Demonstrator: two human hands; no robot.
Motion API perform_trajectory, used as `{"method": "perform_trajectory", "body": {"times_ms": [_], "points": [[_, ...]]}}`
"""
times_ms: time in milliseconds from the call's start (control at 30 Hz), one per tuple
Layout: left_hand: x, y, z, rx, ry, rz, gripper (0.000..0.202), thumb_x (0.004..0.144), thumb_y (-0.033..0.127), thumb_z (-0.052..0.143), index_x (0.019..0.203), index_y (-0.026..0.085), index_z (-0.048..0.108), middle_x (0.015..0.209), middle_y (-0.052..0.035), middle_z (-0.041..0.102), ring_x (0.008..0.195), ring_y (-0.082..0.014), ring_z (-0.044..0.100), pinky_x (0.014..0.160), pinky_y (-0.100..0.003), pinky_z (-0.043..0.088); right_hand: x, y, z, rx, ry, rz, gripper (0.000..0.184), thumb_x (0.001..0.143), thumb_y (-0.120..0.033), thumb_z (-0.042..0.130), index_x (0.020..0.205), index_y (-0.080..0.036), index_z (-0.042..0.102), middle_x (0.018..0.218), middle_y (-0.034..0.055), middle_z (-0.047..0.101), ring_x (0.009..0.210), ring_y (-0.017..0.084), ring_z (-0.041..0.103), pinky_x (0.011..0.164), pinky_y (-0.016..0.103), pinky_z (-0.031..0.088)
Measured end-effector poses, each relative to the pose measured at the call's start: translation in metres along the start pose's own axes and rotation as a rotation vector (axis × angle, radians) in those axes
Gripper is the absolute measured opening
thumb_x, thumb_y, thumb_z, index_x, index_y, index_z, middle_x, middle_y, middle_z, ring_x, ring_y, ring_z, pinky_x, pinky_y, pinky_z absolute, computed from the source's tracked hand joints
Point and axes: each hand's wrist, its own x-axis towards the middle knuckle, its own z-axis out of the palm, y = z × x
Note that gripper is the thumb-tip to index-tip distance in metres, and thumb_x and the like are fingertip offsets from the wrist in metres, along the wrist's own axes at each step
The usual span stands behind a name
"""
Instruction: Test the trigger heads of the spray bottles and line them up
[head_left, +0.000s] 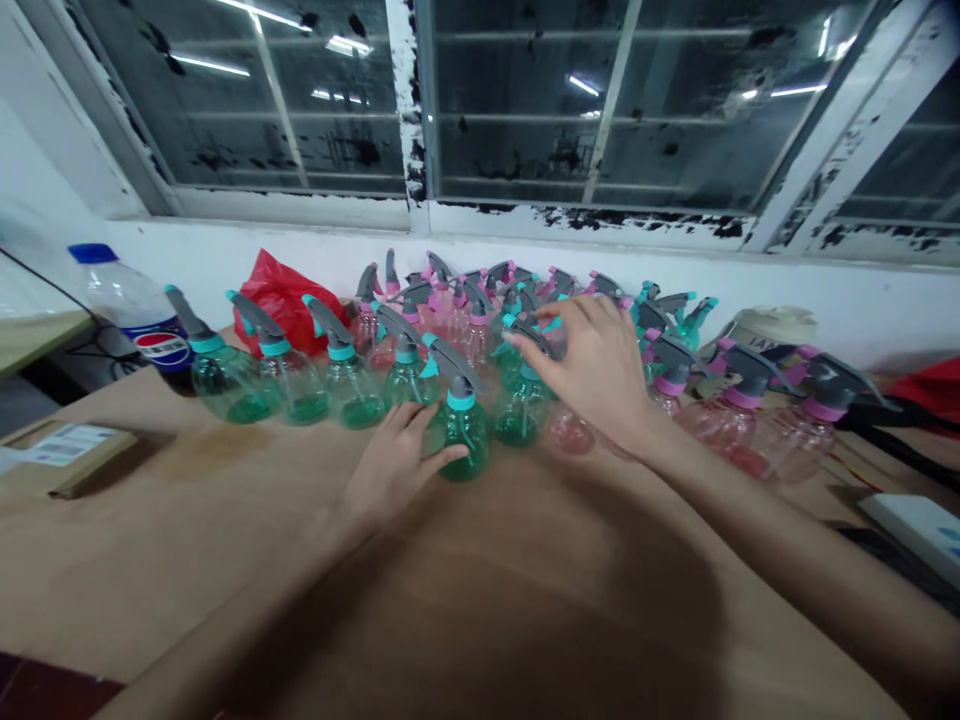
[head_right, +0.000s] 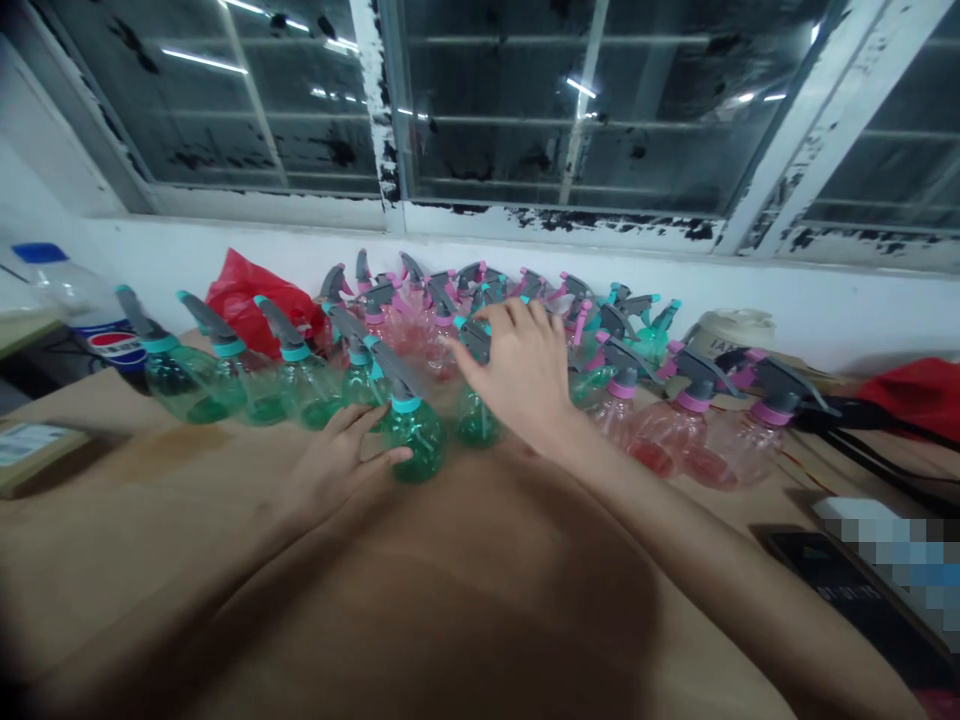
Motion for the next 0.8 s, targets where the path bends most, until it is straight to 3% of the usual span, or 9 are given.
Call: {"method": "perform_trajectory", "body": {"times_ms": [167, 267, 367, 600, 800], "points": [[0.019, 0.007, -0.002, 0.070, 0.003, -0.016, 0.049, 0.091, 0.046, 0.054, 0.129, 0.017, 0.046, 0.110, -0.0109, 0.060, 0.105, -0.0309, 0.055, 0.088, -0.044, 0.045, 0.029, 0.016, 0.022, -0.356, -0.103, -0.096, 0.056, 0.086, -0.059, 0.045, 0.093, -0.009, 0.070, 0.087, 0.0160, 0.071, 0.096, 0.036, 0.059, 0.101, 0.058, 0.022], [0.028, 0.013, -0.004, 0.140, 0.010, -0.024, 0.048, 0.088, 0.044, 0.059, 0.124, 0.013, 0.051, 0.108, -0.0141, 0.060, 0.105, -0.0339, 0.053, 0.089, -0.047, 0.043, 0.034, 0.019, 0.037, -0.421, -0.145, -0.166, 0.058, 0.088, -0.062, 0.038, 0.077, -0.017, 0.073, 0.066, 0.0086, 0.068, 0.092, 0.034, 0.060, 0.103, 0.063, 0.016], [0.037, 0.017, -0.006, 0.196, 0.007, -0.024, 0.045, 0.087, 0.043, 0.062, 0.119, 0.011, 0.056, 0.106, -0.0159, 0.058, 0.106, -0.0364, 0.051, 0.087, -0.048, 0.043, 0.036, 0.020, 0.045, -0.426, -0.189, -0.190, 0.057, 0.092, -0.055, 0.035, 0.072, -0.019, 0.073, 0.058, 0.0072, 0.064, 0.090, 0.034, 0.060, 0.101, 0.067, 0.013], [0.056, 0.020, -0.008, 0.383, -0.045, -0.038, 0.044, 0.086, 0.046, 0.063, 0.114, 0.012, 0.060, 0.109, -0.0169, 0.055, 0.108, -0.0367, 0.048, 0.086, -0.045, 0.041, 0.040, 0.018, 0.039, -0.368, -0.306, -0.219, 0.054, 0.095, -0.047, 0.036, 0.075, -0.013, 0.073, 0.062, 0.0084, 0.065, 0.086, 0.032, 0.062, 0.102, 0.063, 0.015], [0.062, 0.019, -0.006, 0.340, -0.029, -0.055, 0.043, 0.086, 0.042, 0.064, 0.116, 0.012, 0.059, 0.109, -0.0164, 0.055, 0.108, -0.0381, 0.047, 0.089, -0.048, 0.038, 0.035, 0.014, 0.024, -0.354, -0.301, -0.303, 0.051, 0.092, -0.048, 0.042, 0.066, -0.015, 0.071, 0.056, 0.0067, 0.061, 0.081, 0.028, 0.061, 0.101, 0.064, 0.021]]}}
